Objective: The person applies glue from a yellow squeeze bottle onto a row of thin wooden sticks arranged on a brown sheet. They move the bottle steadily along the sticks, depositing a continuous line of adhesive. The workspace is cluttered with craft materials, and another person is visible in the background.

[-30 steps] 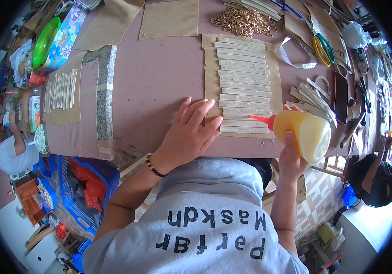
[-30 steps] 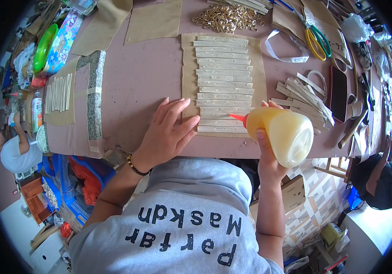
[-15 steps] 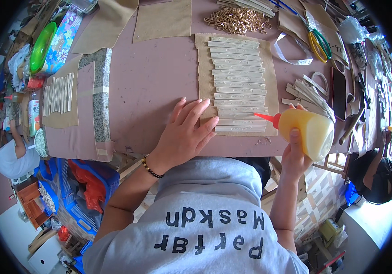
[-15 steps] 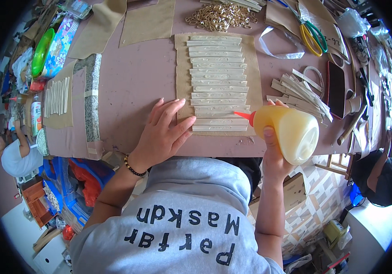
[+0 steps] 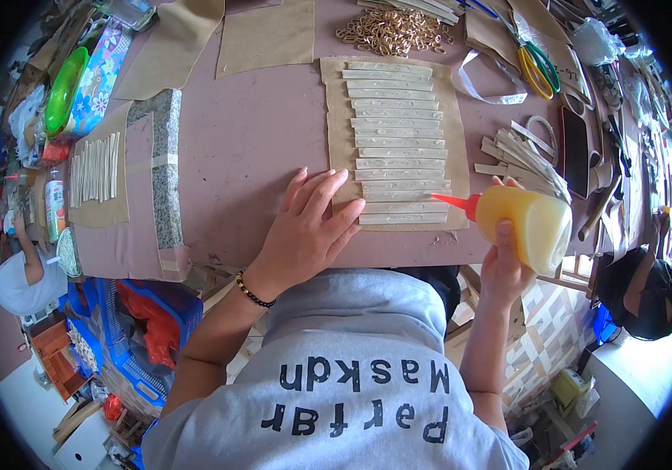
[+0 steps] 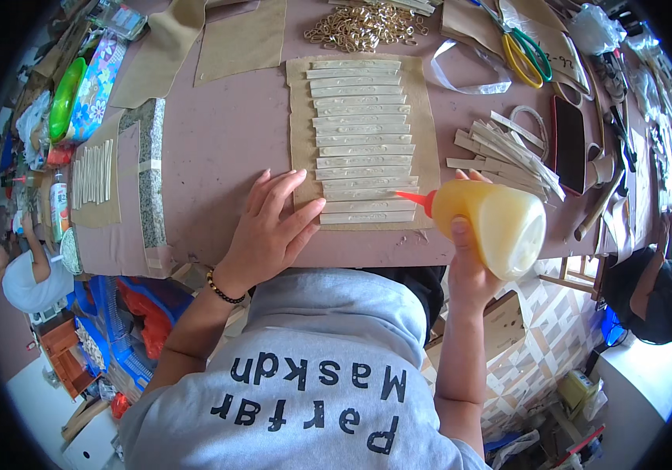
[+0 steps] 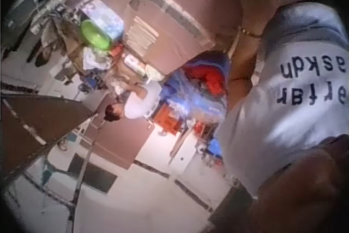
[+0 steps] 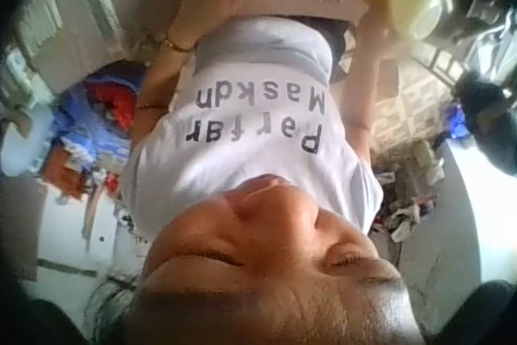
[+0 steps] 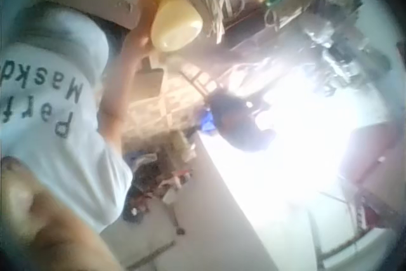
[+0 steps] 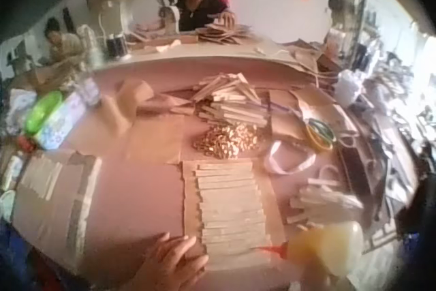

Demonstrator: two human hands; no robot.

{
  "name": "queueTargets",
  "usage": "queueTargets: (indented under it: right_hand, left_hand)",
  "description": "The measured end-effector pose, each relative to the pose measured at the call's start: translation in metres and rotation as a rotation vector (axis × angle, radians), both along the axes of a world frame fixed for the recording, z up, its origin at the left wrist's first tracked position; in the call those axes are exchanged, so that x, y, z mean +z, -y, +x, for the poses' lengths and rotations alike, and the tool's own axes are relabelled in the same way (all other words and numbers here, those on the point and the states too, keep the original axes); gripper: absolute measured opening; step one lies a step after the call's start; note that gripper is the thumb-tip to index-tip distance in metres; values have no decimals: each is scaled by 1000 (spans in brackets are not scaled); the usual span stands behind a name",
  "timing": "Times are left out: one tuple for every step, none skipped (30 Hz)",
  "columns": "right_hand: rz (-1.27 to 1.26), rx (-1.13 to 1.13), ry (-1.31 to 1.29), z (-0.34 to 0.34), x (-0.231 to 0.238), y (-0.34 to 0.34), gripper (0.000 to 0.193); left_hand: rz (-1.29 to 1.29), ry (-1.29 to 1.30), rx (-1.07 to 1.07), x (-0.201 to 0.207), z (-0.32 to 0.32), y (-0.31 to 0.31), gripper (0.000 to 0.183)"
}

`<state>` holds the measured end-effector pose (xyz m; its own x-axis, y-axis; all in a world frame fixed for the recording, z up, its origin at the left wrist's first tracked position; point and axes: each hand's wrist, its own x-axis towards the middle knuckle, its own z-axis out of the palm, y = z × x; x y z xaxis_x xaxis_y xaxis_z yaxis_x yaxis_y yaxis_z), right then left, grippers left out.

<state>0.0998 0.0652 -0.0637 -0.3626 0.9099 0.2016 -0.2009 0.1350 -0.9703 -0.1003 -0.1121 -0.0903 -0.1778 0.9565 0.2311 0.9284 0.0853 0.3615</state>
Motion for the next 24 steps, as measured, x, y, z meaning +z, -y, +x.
queueTargets:
  right_hand:
    - [13, 6, 4, -1, -1, 1, 56]
    - [27, 13, 8, -2, -3, 3, 56]
    - [41, 21, 12, -2, -4, 3, 56]
    - [46, 0, 24, 0, -5, 2, 57]
    - [51, -17, 36, 4, -5, -1, 57]
    - [55, -33, 48, 8, -5, -4, 58]
    - [71, -43, 38, 11, -4, -8, 58]
    - [87, -55, 29, 16, -2, -11, 58]
    - [102, -67, 19, 19, -1, -13, 59]
    - [124, -74, -2, 22, 1, -14, 57]
    - [144, -80, -23, 25, 2, -15, 55]
    - [164, -85, -44, 27, 3, -14, 54]
    - [151, -74, -81, 27, 3, -13, 53]
    - [141, -64, -119, 27, 4, -10, 53]
    - [130, -54, -157, 26, 5, -8, 53]
    - [116, -37, -153, 25, 4, -6, 52]
    - [103, -20, -147, 25, 3, -5, 52]
    - [89, -4, -141, 24, 1, -3, 52]
    - [56, -15, -129, 24, -1, -2, 52]
    - [22, -25, -118, 23, -4, -1, 53]
    - [-12, -34, -107, 22, -6, 0, 53]
    - [-44, -40, -112, 21, -9, 0, 53]
    - [-75, -47, -115, 20, -10, 1, 52]
    - [-106, -54, -119, 20, -11, 1, 52]
  left_hand:
    - [-2, -2, -2, 0, 0, 0, 33]
    - [-2, -4, -1, 0, 0, 0, 33]
    - [-3, -5, -1, 1, 0, 0, 33]
    - [4, -4, -3, 1, 0, -1, 33]
    - [10, -2, 0, 1, 0, 0, 33]
    - [16, -1, 2, 1, 0, 0, 33]
    - [12, 1, 3, 2, 0, 0, 33]
    - [9, 3, 1, 2, 0, 1, 33]
    - [6, 4, 0, 2, 0, 1, 33]
    - [11, 3, -3, 2, 0, 0, 34]
    - [13, 1, -4, 1, 0, 0, 34]
    - [16, -1, -5, 1, 0, 0, 35]
    - [16, 2, -4, 0, 0, 1, 35]
    - [18, 5, -5, 0, 0, 1, 36]
    - [20, 8, -6, 0, 0, 1, 37]
    - [17, 13, -9, 1, 0, 3, 37]
    - [14, 18, -11, 2, 1, 4, 37]
    - [12, 24, -14, 2, 1, 6, 37]
    - [8, 27, -17, 3, 2, 7, 37]
    - [3, 31, -18, 3, 3, 9, 37]
    - [-3, 34, -18, 3, 4, 10, 37]
    - [2, 33, -17, 3, 4, 11, 38]
    - [8, 33, -16, 1, 4, 10, 38]
    - [15, 33, -14, 0, 4, 10, 38]
